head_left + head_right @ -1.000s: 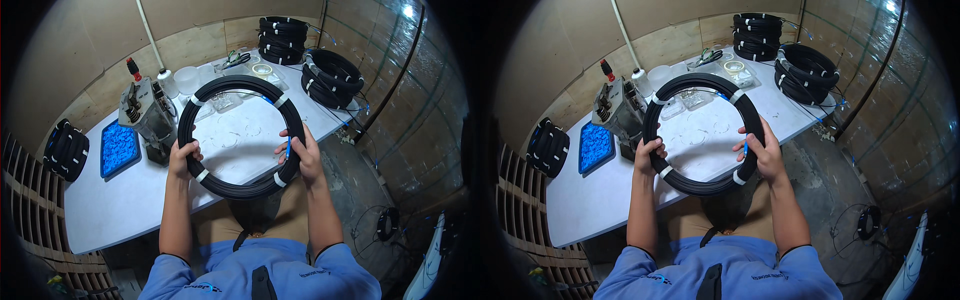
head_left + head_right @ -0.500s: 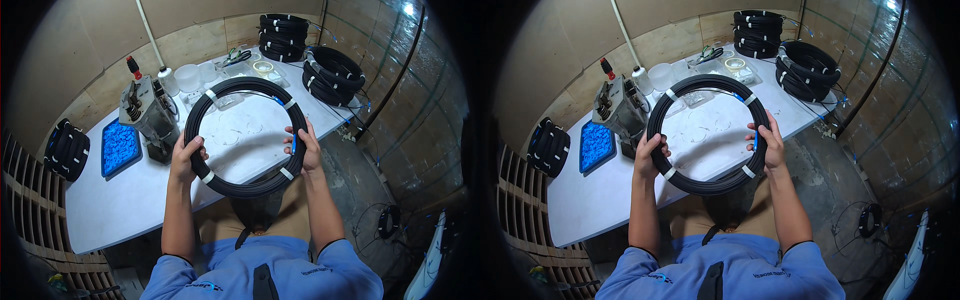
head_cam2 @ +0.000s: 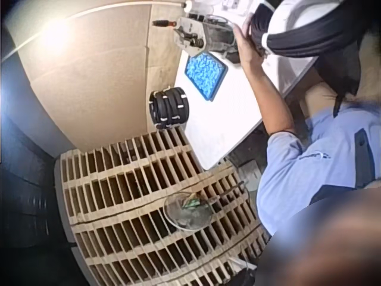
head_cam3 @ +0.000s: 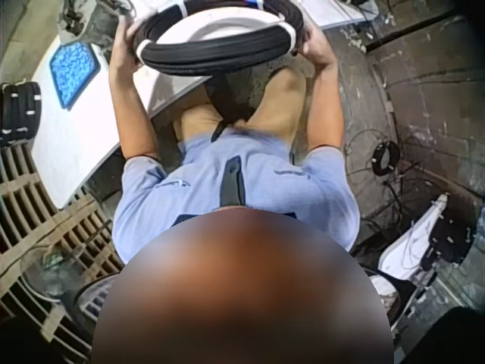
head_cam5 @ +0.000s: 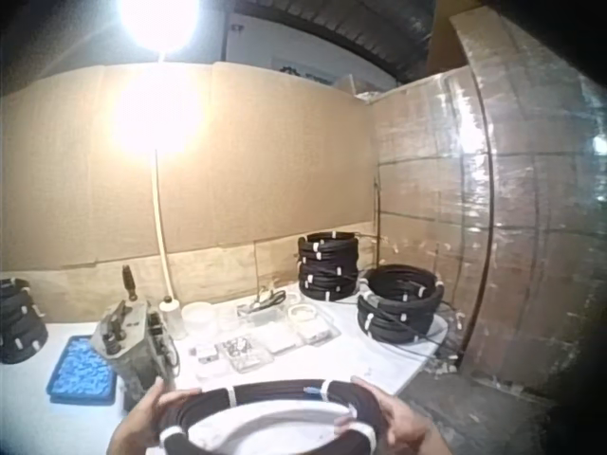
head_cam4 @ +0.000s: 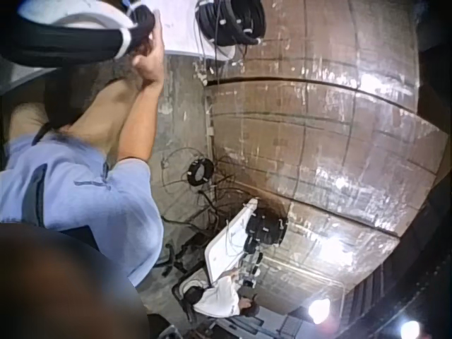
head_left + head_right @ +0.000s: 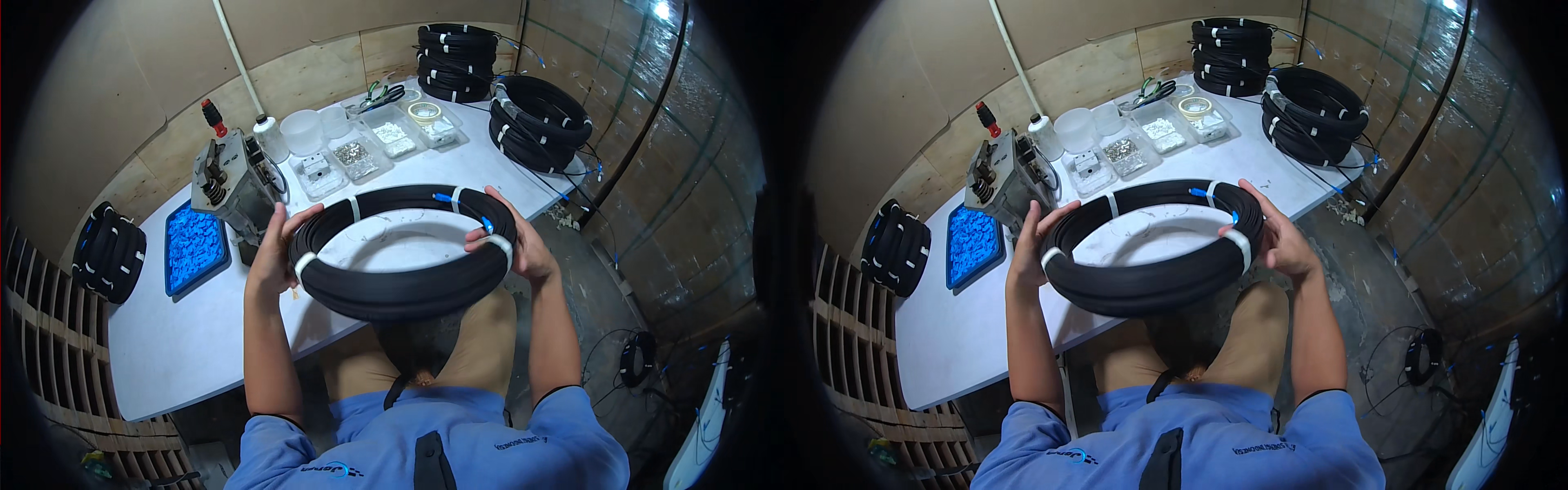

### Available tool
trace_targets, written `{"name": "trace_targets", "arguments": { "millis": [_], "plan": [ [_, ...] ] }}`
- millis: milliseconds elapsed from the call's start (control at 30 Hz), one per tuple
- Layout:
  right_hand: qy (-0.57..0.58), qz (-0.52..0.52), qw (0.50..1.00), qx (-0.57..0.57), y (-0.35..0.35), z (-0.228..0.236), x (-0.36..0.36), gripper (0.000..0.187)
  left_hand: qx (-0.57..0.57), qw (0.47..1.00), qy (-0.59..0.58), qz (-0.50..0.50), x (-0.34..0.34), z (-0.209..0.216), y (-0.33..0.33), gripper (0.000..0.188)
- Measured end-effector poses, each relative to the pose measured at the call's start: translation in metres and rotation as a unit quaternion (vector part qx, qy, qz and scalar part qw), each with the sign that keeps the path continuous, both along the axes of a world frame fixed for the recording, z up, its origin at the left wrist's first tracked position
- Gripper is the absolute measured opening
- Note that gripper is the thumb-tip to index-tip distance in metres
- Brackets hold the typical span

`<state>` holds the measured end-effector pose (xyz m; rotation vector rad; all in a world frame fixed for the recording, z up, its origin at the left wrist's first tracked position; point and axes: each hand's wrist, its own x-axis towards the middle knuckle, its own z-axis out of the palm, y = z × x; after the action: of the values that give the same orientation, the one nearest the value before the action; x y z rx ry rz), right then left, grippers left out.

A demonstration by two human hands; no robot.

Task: Manually applying adhesive tape to a coiled black cable at multiple intervals to secure its shape.

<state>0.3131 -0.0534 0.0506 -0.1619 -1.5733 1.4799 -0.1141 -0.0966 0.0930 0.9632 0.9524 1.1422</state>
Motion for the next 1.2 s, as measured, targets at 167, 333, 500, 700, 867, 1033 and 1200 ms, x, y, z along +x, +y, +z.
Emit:
{"name": "trace_targets", "arguments": {
  "millis": [167,333,500,700,867,1033,1200],
  "plan": [
    [-0.196,-0.178,0.962,-0.059,-0.004,0.015,0.010,0.034,0.128,0.975,-0.111,-0.146,-0.017,-0.013,-0.010,0.092],
    [-0.309,-0.344,0.884,0.064,0.009,0.019,0.012,0.060,0.081,0.982,0.170,-0.011,0.006,0.011,-0.015,0.049],
    [-0.205,-0.417,0.885,-0.016,0.015,-0.013,-0.022,0.069,0.164,0.944,0.284,0.039,0.002,-0.016,-0.010,0.042],
    [0.035,-0.309,0.929,-0.199,-0.003,-0.012,-0.057,0.052,0.089,0.983,-0.001,0.161,0.052,-0.037,0.000,0.043],
    [0.045,-0.295,0.927,-0.226,-0.003,-0.017,-0.056,0.053,0.109,0.981,0.011,0.159,0.048,-0.046,0.002,0.041],
    [-0.012,-0.348,0.898,-0.268,-0.012,0.009,-0.054,0.065,0.087,0.982,-0.001,0.165,0.056,-0.021,-0.015,0.056],
    [-0.010,-0.145,0.945,-0.292,-0.009,0.019,-0.023,0.069,0.087,0.994,0.044,0.039,0.017,-0.028,-0.009,0.047]
  ]
}}
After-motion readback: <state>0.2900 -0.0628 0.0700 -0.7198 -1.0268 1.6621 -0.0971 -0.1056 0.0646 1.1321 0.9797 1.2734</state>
